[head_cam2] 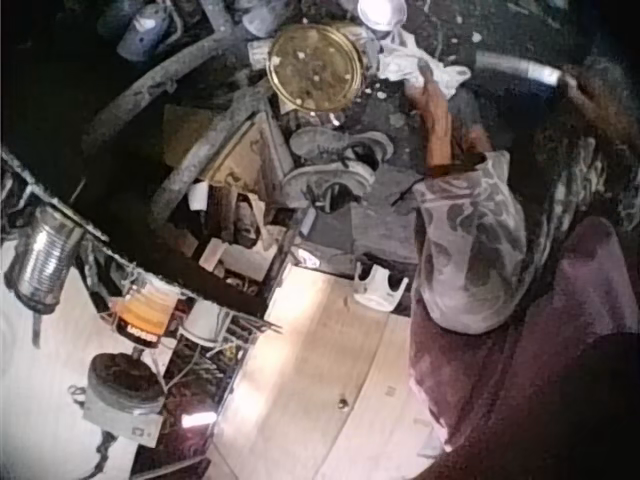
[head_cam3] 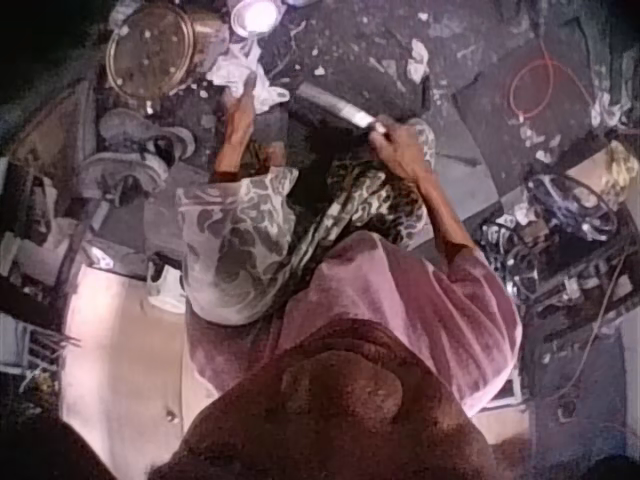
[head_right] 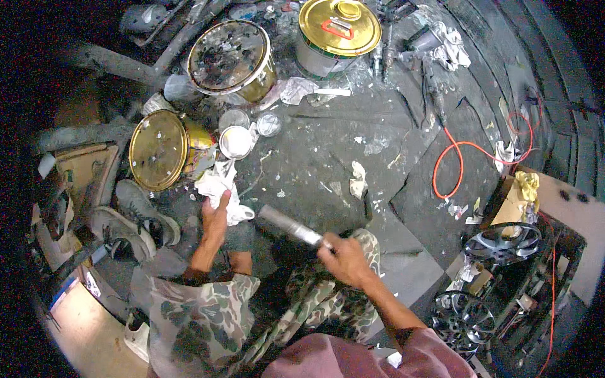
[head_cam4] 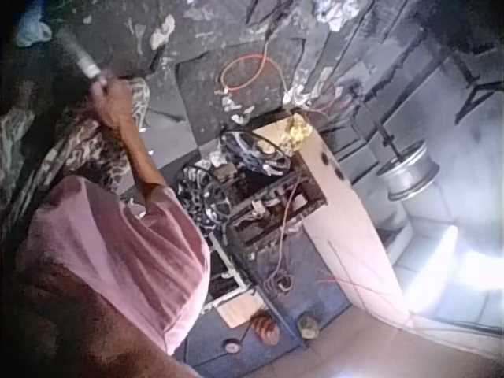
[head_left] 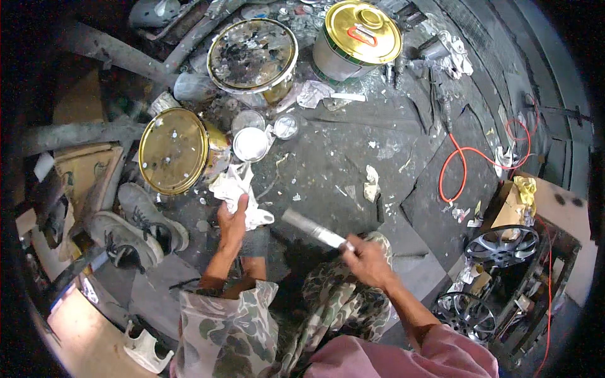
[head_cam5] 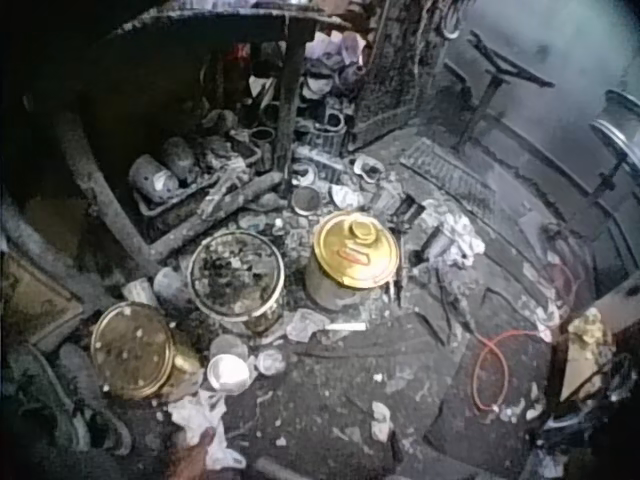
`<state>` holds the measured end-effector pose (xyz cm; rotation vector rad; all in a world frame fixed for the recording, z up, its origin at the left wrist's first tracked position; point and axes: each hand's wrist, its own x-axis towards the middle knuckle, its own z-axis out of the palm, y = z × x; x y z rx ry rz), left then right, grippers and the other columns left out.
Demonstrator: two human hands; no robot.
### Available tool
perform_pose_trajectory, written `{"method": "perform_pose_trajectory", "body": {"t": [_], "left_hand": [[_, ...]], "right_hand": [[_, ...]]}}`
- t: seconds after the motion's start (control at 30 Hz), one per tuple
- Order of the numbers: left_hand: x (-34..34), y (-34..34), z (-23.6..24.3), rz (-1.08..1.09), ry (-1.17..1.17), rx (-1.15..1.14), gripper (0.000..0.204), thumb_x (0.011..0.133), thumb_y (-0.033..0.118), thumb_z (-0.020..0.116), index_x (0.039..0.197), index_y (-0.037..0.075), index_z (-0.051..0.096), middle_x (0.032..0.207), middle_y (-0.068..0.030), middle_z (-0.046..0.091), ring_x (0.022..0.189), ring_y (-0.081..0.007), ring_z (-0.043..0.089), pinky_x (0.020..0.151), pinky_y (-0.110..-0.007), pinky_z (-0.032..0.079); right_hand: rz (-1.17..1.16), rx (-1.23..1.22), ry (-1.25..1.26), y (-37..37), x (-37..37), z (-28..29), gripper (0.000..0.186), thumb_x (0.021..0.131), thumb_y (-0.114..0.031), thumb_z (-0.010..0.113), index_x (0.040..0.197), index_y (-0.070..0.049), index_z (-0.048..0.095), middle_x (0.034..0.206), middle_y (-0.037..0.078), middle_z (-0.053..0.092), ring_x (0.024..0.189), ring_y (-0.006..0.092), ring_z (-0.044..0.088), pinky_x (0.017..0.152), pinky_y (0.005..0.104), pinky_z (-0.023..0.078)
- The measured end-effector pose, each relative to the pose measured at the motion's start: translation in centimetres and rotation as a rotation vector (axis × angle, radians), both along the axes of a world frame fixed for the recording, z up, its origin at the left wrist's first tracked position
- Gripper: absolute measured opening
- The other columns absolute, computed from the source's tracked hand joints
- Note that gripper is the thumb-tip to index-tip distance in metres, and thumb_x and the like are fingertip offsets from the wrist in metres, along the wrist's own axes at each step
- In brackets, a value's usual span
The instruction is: Preparing and painting a car rim using a spray gun in an automotive workshop.
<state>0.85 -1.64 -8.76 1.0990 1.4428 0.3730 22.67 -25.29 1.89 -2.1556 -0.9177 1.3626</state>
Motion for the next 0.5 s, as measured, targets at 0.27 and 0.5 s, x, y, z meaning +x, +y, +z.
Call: {"method": "perform_pose_trajectory", "body": {"t": [0.27, 0.5], "left_hand": [[4.2, 2.0, 4.0, -0.168, 0.027, -0.106, 0.053, 0.098, 0.031, 0.074, 0.131, -0.006, 0.056, 0.114, -0.0151, 0.071, 0.107, -0.0213, 0.066, 0.095, -0.037, 0.05], [-1.3, 0.6, 2.3, -0.573, 0.197, 0.24, 0.059, 0.087, 0.027, 0.083, 0.13, -0.005, 0.057, 0.113, -0.0171, 0.068, 0.102, -0.0256, 0.066, 0.092, -0.04, 0.052]], "right_hand": [[0.087, 0.366, -0.453, 5.7, 7.3, -8.9, 0.034, 0.097, -0.023, 0.067, 0.126, -0.005, 0.066, 0.112, 0.025, 0.064, 0.11, 0.0442, 0.06, 0.089, 0.054, 0.047], [-0.498, 0.359, -1.102, 8.8, 42.7, -14.8, 0.072, 0.081, -0.047, 0.084, 0.129, 0.003, 0.064, 0.117, 0.023, 0.065, 0.106, 0.0372, 0.062, 0.091, 0.0448, 0.05]]}}
